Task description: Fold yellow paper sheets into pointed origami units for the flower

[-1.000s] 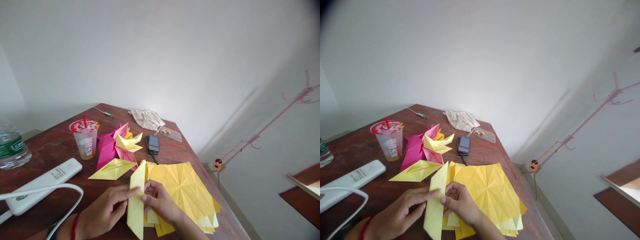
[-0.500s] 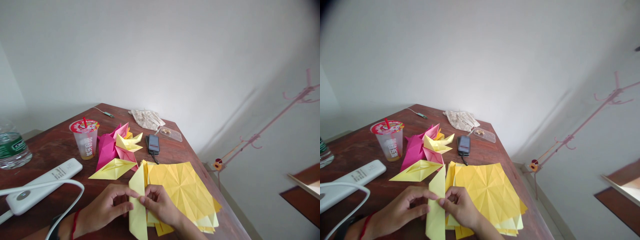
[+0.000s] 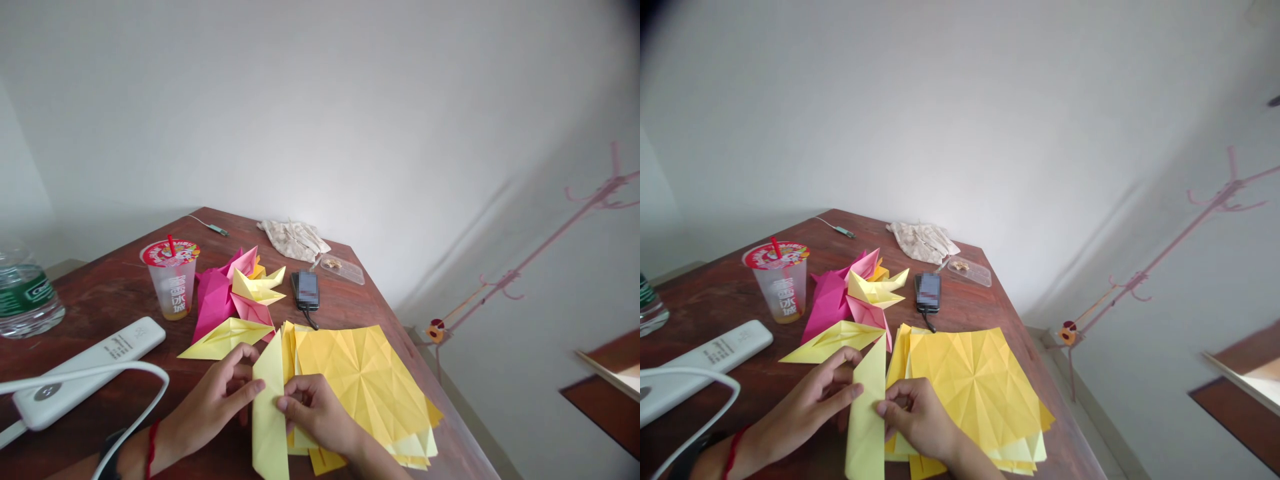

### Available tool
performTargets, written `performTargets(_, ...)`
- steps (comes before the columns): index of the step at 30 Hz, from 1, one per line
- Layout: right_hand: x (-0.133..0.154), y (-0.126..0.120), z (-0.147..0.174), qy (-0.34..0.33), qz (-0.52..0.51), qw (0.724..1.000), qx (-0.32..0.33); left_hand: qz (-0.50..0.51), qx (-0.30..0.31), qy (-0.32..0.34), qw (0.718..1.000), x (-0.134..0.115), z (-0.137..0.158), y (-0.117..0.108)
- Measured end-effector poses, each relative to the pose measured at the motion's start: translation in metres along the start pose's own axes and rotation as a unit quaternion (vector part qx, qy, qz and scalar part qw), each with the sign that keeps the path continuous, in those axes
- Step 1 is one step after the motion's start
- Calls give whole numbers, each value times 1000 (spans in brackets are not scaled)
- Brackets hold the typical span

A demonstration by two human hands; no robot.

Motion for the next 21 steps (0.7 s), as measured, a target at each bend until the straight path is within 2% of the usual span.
performTargets(5, 2, 0, 2, 5, 18, 1000, 11, -76, 36, -42, 996, 0, -1, 1)
performTargets(12, -4, -2, 3, 13, 53, 998, 24, -114, 56, -20, 992, -4, 0, 5)
performTargets(21, 2, 3, 13, -37, 175, 980, 83, -150, 83, -59, 983, -5, 6, 7)
Point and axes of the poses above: each hand's wrist, its own z-axis away from the middle knuckle, its own y-axis out of the palm, x = y × z, the point moved 5 cm from there along -z, towards the middle knuckle, and after that the axes turned 10 degrees about x, right-handed, at the moved point
